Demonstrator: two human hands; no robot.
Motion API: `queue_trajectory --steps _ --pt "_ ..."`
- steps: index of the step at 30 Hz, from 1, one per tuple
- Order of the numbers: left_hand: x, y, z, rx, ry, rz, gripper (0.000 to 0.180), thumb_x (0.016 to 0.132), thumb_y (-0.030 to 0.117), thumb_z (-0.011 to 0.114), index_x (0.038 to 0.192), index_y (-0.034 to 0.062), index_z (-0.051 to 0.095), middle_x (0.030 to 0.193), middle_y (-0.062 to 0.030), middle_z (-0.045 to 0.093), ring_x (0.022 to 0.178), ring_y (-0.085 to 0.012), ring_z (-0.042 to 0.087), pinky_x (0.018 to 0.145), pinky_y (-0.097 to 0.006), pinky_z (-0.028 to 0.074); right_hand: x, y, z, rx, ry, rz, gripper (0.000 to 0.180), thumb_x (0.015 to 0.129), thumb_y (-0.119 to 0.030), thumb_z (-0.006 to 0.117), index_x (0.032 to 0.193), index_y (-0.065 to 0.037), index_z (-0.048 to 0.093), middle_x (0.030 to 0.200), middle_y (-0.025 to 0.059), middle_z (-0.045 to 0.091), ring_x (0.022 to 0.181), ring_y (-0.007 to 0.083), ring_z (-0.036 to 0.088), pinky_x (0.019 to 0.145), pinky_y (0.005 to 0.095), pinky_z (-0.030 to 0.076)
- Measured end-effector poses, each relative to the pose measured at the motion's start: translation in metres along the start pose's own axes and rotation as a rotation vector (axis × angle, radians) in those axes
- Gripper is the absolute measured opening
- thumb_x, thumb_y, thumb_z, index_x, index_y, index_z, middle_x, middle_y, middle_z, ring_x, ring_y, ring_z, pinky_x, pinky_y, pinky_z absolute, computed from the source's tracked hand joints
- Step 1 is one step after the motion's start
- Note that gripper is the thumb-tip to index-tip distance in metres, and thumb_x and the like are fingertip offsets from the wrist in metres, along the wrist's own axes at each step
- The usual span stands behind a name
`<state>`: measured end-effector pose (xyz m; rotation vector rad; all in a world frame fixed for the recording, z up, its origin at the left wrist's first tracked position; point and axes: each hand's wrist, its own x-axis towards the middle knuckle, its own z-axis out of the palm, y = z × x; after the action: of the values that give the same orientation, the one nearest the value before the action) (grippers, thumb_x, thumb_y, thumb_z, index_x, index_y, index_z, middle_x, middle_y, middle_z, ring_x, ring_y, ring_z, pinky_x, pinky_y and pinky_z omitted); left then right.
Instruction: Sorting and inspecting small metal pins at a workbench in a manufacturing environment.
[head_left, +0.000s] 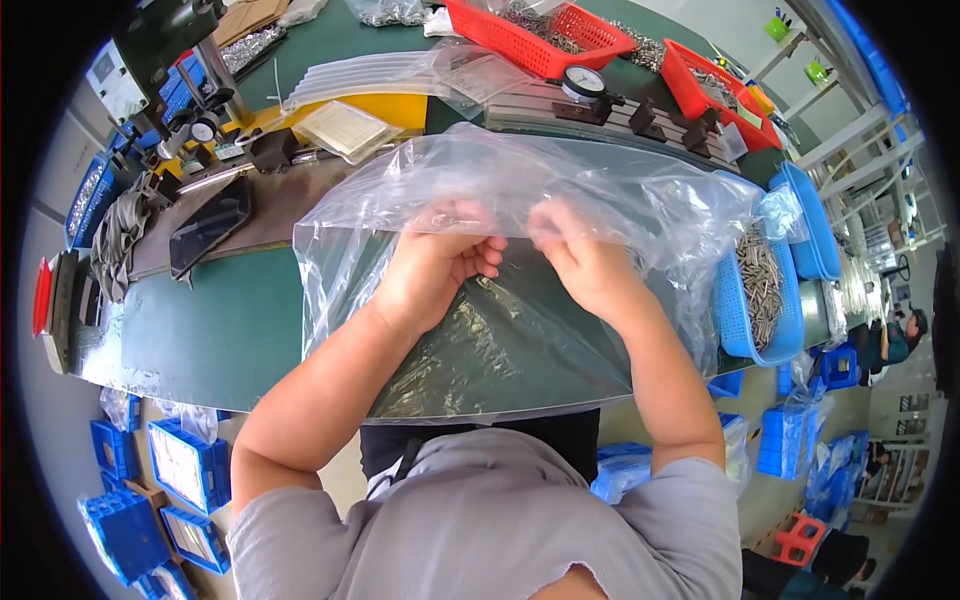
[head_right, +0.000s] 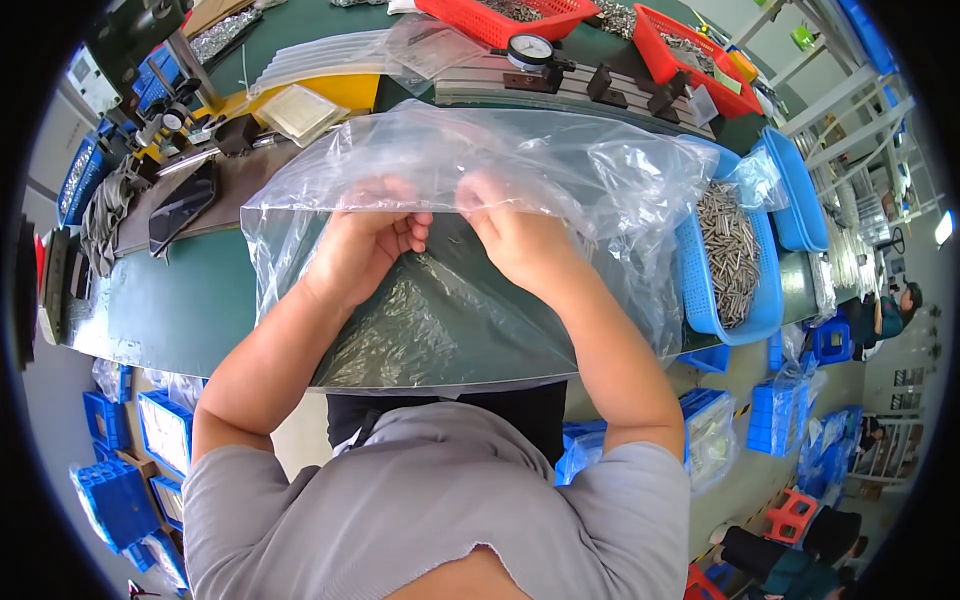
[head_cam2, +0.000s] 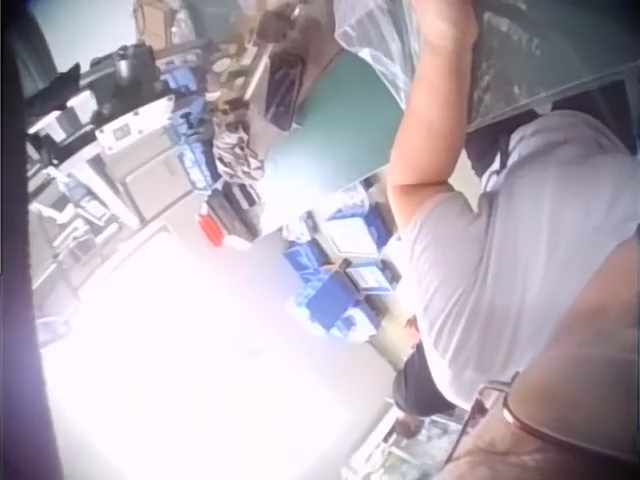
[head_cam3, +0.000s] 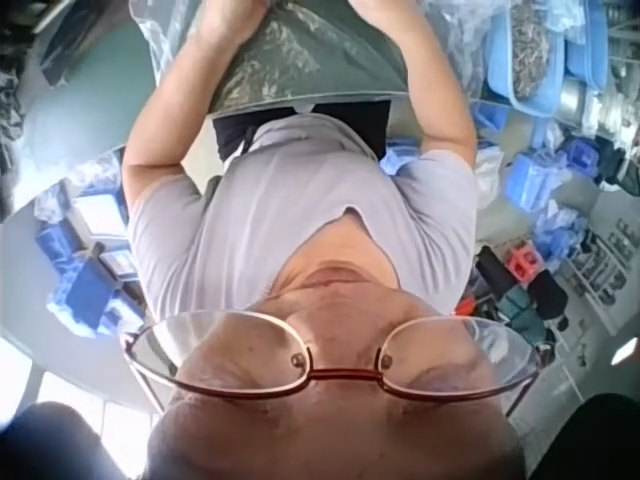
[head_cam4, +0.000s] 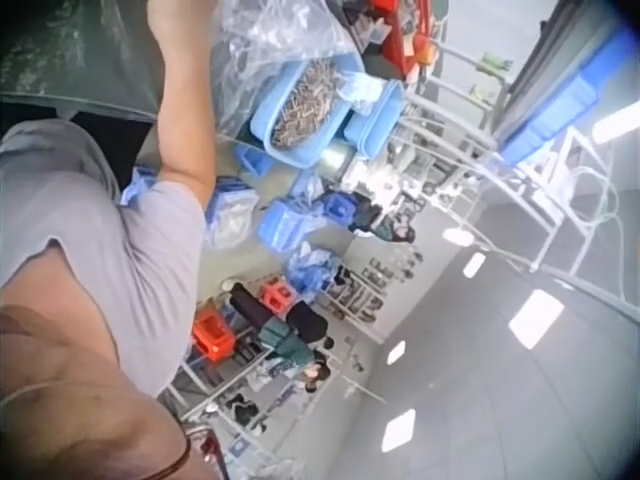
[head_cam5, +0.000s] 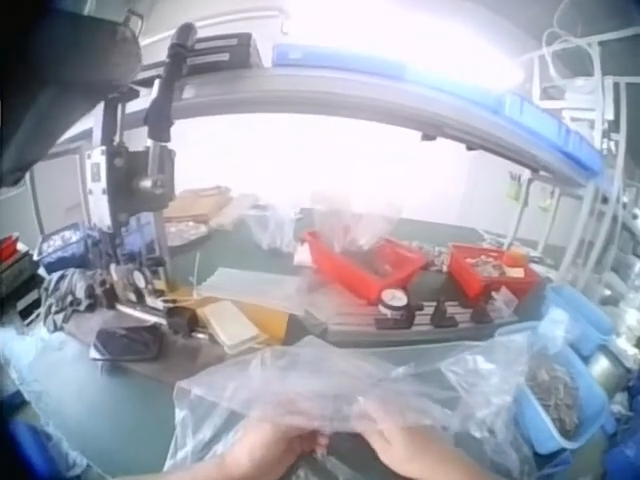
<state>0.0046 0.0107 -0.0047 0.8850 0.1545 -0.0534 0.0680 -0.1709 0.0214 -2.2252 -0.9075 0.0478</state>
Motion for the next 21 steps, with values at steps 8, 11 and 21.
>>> queue_trajectory --steps 8,11,21 --pt "-0.003 -0.004 0.005 -0.019 -0.067 -0.098 0.009 0.085 0.005 0.056 0.092 -0.0003 0.055 0.079 -0.0117 0.06 0.068 -0.0181 0.058 0.062 -0.029 0.049 -0.001 -0.001 -0.002 0.493 -0.126 0.09 0.012 0.087 -0.011 0.059 0.095 -0.003 0.056 0.079 0.0067 0.059 0.072 0.0135 0.056 0.067 0.0272 0.045" --pt "-0.004 -0.004 0.006 -0.021 -0.072 -0.124 0.009 0.086 0.006 0.056 0.092 -0.0002 0.056 0.079 -0.0116 0.061 0.068 -0.0182 0.059 0.062 -0.029 0.049 -0.004 -0.004 0.0 0.407 -0.055 0.023 0.013 0.086 -0.012 0.06 0.093 -0.002 0.056 0.076 0.0042 0.059 0.071 0.0118 0.057 0.066 0.0265 0.046" --pt "-0.006 -0.006 0.003 -0.133 -0.249 -0.195 0.008 0.087 0.008 0.055 0.091 0.0004 0.059 0.081 -0.0118 0.063 0.071 -0.0184 0.061 0.065 -0.03 0.051 0.004 -0.005 -0.001 0.967 -0.345 0.239 0.021 0.085 -0.024 0.064 0.09 -0.008 0.052 0.075 0.0023 0.054 0.066 0.0062 0.05 0.052 0.0186 0.033"
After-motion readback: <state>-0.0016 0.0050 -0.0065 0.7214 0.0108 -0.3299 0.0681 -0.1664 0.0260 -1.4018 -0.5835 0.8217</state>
